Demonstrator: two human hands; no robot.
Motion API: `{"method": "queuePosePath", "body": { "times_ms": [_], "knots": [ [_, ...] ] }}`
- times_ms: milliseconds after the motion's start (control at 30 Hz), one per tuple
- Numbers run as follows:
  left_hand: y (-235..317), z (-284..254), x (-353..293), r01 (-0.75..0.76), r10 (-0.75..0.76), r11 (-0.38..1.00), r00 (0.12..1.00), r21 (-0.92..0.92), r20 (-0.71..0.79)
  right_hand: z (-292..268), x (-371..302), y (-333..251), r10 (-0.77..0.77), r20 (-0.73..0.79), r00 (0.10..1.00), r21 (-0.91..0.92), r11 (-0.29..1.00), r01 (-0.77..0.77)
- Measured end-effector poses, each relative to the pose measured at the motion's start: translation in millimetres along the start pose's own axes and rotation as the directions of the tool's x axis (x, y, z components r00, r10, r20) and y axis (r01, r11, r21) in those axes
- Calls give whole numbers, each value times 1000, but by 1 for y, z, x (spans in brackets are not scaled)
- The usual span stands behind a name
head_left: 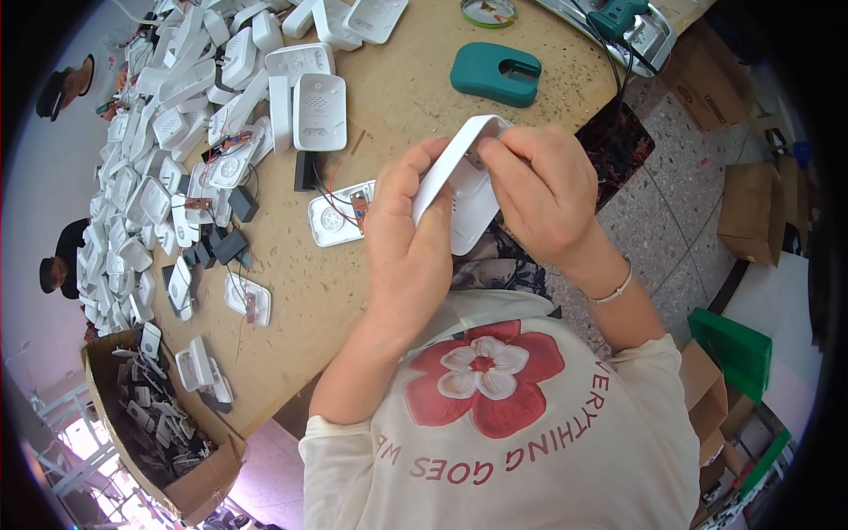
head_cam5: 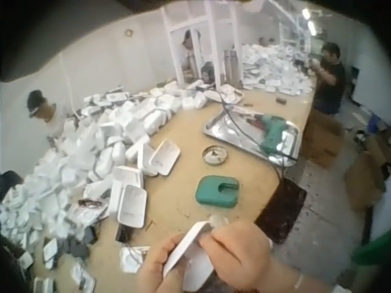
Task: Assembling electronic components into plastic housings using a soldering gun at a factory workbench.
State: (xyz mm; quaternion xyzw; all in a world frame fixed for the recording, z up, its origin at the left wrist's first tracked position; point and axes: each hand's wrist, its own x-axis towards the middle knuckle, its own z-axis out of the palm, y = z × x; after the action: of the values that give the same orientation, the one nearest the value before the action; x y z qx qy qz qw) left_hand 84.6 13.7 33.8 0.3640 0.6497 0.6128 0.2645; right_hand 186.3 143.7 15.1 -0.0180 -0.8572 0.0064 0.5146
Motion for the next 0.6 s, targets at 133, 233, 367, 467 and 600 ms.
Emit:
{"method": "queuePosePath", "body": {
  "times_ms": [133, 233, 367, 467, 600],
  "knots": [
    [-1, -1, -1, 1, -1, 1000, 1000, 16, 5, -2, 3, -2, -12, 47, 999, 36, 999, 11],
    [1, -2, -1, -9, 9, 999, 1000, 51, 6, 0, 3, -2, -21, 73, 997, 73, 997, 15],
    [-2, -1, 0, -93, 95, 993, 995, 76, -23, 2, 3, -7, 36, 115, 993, 94, 994, -47],
    [0, -3, 0, -154, 158, 978, 987, 140, -13, -3, 8, -13, 90, 219, 972, 103, 988, -115],
    [0, -5, 1, -174, 181, 960, 984, 218, -8, -5, 13, -11, 97, 292, 951, 134, 981, -142]
  ]
}}
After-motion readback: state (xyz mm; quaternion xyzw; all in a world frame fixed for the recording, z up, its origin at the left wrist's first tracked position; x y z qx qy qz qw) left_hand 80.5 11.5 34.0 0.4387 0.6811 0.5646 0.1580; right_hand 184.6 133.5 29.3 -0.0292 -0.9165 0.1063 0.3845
